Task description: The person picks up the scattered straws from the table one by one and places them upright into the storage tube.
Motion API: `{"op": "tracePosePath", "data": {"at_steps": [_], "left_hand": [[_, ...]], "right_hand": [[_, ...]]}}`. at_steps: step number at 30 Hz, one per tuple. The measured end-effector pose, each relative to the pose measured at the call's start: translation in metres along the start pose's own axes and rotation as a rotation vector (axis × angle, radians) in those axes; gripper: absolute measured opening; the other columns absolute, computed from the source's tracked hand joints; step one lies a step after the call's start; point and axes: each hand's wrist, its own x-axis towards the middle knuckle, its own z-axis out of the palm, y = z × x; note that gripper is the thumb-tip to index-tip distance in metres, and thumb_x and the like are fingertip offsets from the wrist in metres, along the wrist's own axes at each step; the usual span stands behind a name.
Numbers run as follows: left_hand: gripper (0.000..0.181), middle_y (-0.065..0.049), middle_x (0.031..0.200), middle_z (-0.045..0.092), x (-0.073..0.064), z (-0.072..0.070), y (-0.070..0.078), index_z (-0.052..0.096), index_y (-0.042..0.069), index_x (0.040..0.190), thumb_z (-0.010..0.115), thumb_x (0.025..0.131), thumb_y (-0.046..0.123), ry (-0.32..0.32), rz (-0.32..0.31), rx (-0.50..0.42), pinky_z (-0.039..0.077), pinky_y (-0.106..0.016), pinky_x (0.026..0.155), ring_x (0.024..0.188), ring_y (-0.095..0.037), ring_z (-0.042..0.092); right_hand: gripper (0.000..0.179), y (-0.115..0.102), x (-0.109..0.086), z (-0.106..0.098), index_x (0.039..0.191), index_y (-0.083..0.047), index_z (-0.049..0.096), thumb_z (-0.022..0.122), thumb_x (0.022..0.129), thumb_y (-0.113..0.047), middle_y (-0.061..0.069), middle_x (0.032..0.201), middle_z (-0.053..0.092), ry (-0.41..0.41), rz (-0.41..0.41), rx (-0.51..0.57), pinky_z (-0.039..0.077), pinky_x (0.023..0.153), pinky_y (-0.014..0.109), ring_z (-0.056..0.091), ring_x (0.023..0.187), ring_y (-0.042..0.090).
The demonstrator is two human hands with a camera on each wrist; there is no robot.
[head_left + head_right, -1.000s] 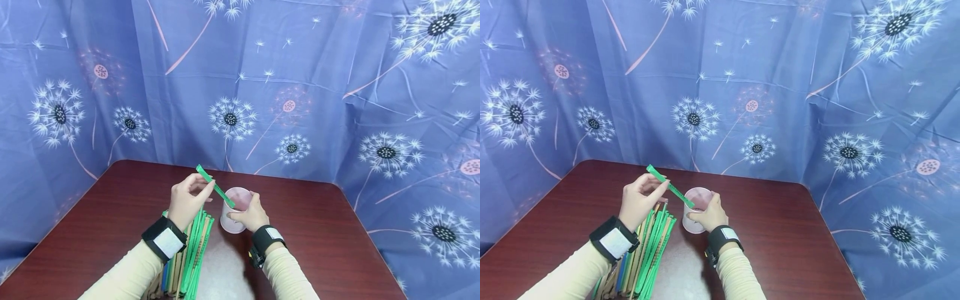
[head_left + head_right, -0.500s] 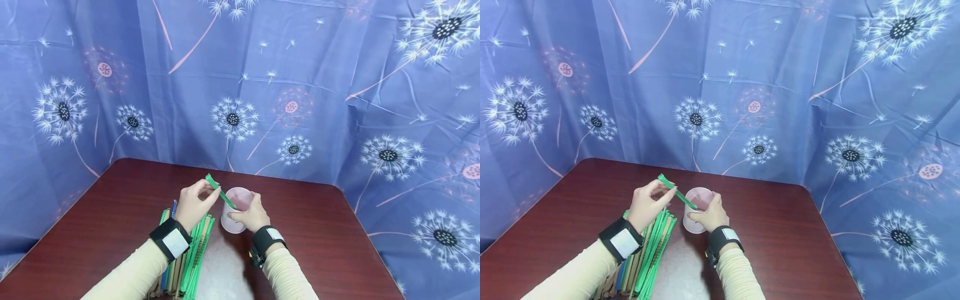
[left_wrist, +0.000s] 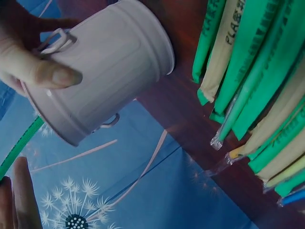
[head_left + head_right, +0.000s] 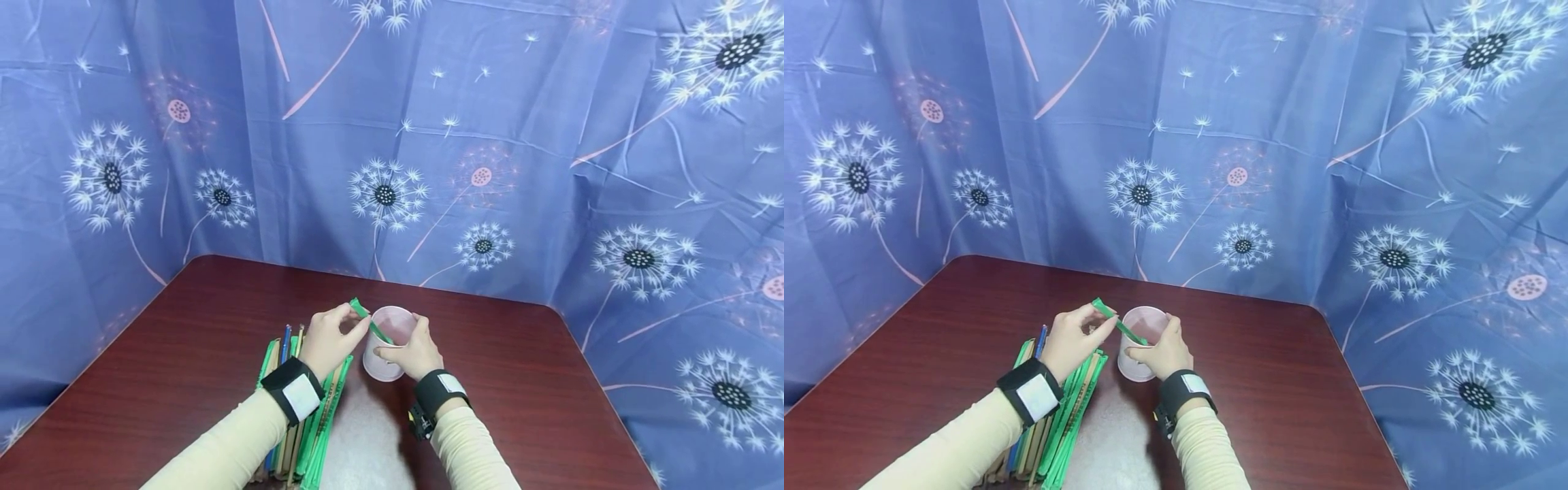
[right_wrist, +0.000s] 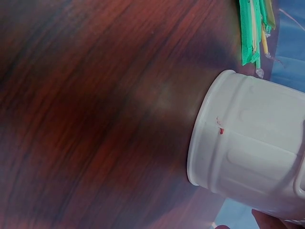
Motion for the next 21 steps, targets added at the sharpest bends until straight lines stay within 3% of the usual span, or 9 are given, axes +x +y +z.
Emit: {"op": "tracePosePath", "data": {"at_steps": [10, 16, 21], "left_hand": [[0.011, -0.003, 0.082, 0.077, -0.006, 0.006, -0.004, 0.077, 0.01, 0.091, 0.072, 0.087, 0.02, -0.061, -0.018, 0.029, 0.058, -0.042, 0.071, 0.08, -0.019, 0.072], [0.01, -0.003, 0.082, 0.077, -0.01, 0.013, -0.008, 0.077, 0.011, 0.089, 0.072, 0.087, 0.02, -0.066, 0.009, 0.074, 0.056, -0.037, 0.065, 0.076, -0.018, 0.071], [0.014, -0.003, 0.089, 0.077, -0.014, 0.017, -0.008, 0.078, 0.01, 0.09, 0.072, 0.086, 0.022, -0.086, 0.038, 0.149, 0.056, -0.039, 0.07, 0.079, -0.019, 0.071]], "right_hand": [[0.108, -0.002, -0.002, -0.002, 0.148, -0.004, 0.032, 0.086, 0.064, -0.044, 0.026, 0.133, 0.059, -0.015, -0.007, 0.01, 0.048, 0.091, 0.058, 0.062, 0.11, 0.039], [0.108, 0.0, 0.001, 0.001, 0.148, -0.005, 0.033, 0.086, 0.063, -0.045, 0.026, 0.132, 0.06, 0.005, -0.018, 0.001, 0.048, 0.09, 0.058, 0.063, 0.108, 0.039], [0.109, 0.001, 0.001, 0.001, 0.148, -0.005, 0.034, 0.087, 0.062, -0.047, 0.026, 0.133, 0.061, 0.015, -0.02, -0.004, 0.049, 0.09, 0.058, 0.063, 0.109, 0.04]]}}
